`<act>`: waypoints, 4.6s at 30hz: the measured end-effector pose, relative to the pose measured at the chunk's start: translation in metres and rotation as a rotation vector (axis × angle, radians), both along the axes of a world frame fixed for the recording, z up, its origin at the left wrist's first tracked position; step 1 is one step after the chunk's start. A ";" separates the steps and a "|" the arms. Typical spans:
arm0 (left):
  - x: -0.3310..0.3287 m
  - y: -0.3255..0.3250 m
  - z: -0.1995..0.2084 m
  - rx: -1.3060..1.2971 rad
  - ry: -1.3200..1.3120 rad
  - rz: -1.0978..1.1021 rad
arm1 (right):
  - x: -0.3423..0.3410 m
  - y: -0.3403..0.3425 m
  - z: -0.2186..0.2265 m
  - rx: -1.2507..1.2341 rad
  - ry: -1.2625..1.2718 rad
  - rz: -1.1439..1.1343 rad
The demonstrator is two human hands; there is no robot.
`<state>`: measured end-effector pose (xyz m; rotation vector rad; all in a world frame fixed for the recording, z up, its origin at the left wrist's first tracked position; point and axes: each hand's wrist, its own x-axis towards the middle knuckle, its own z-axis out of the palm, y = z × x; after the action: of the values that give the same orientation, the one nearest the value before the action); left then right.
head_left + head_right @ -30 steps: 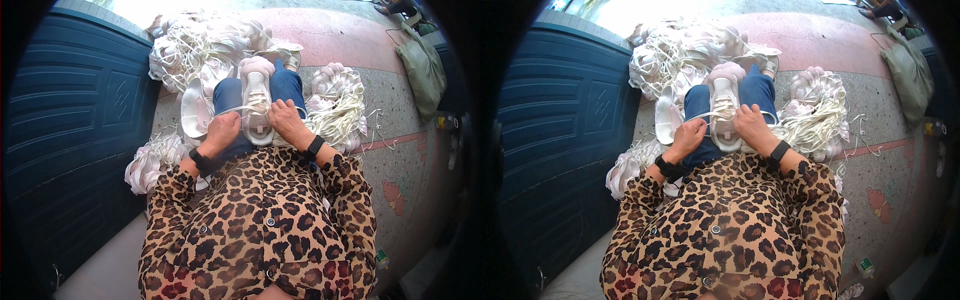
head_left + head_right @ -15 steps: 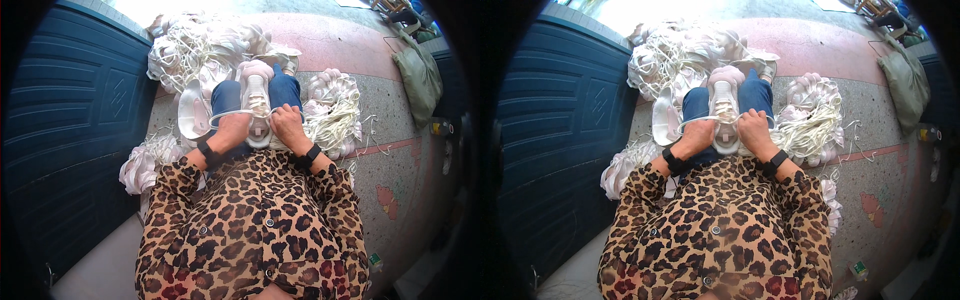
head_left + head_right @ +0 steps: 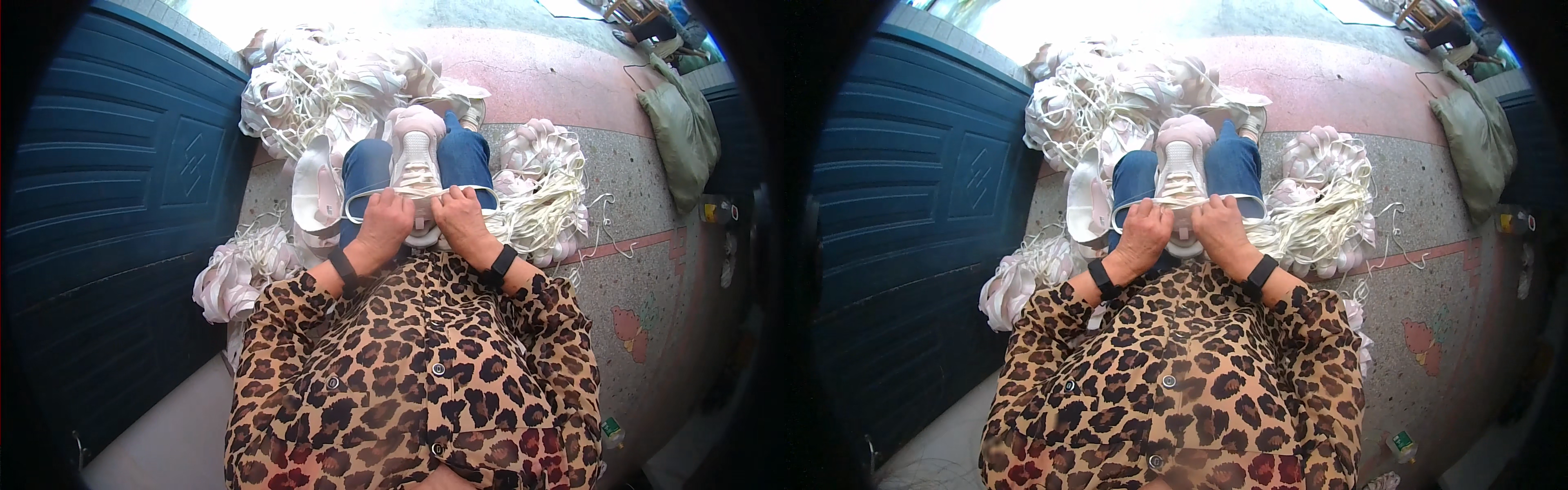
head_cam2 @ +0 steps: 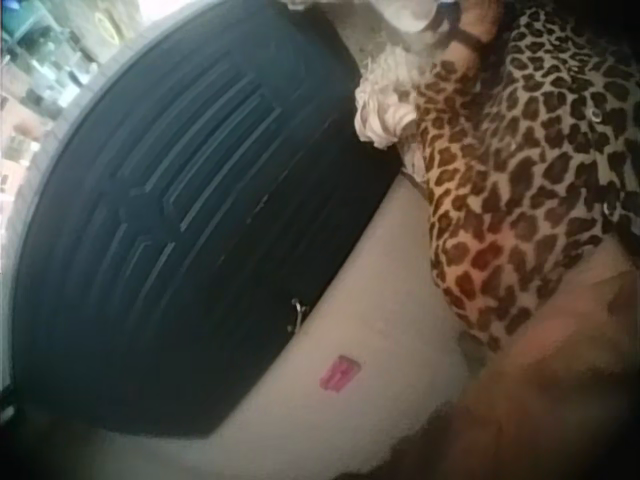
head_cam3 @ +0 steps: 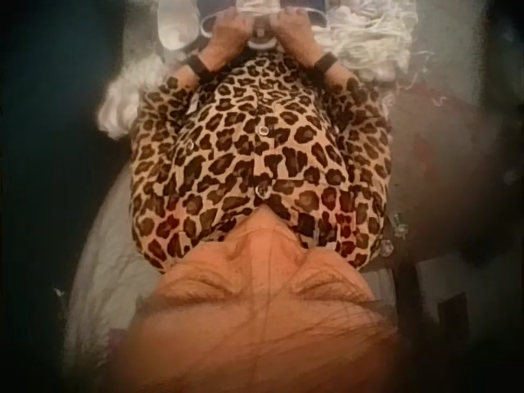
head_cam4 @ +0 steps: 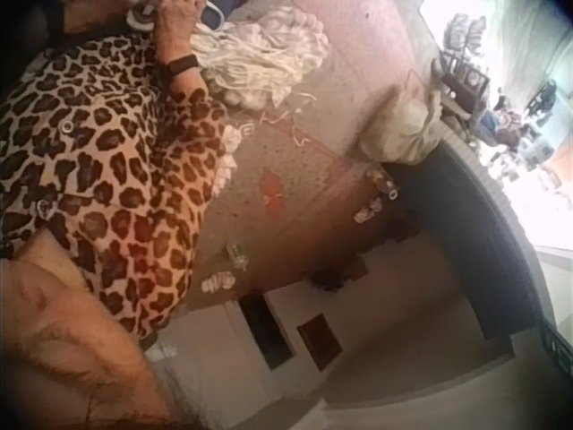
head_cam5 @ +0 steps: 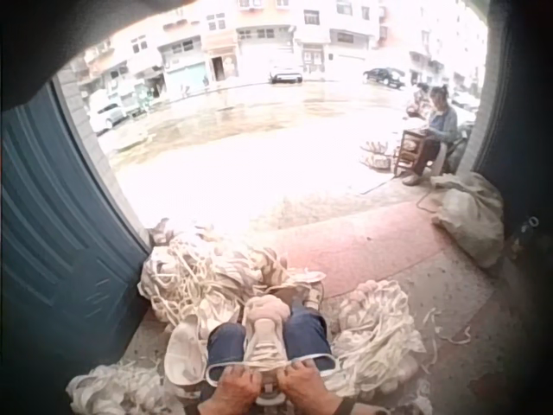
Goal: Manually thread laces through shoe eyelets and components.
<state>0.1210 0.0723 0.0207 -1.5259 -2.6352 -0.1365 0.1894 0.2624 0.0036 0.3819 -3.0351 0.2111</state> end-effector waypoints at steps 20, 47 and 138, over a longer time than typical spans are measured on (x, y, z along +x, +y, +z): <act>-0.120 0.022 0.027 0.485 -0.846 0.397 | -0.081 0.030 0.060 -0.659 0.224 -0.303; -0.016 -0.124 0.103 0.344 0.079 0.188 | -0.105 -0.120 0.063 -1.351 -0.858 -0.184; -0.023 -0.011 -0.018 -0.117 -0.561 -0.281 | -0.028 0.006 -0.036 -0.486 -0.334 -0.298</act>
<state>0.0981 0.0615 0.0025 -2.1639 -2.8364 -0.5071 0.1613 0.2686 -0.0326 -0.1579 -3.1404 1.0518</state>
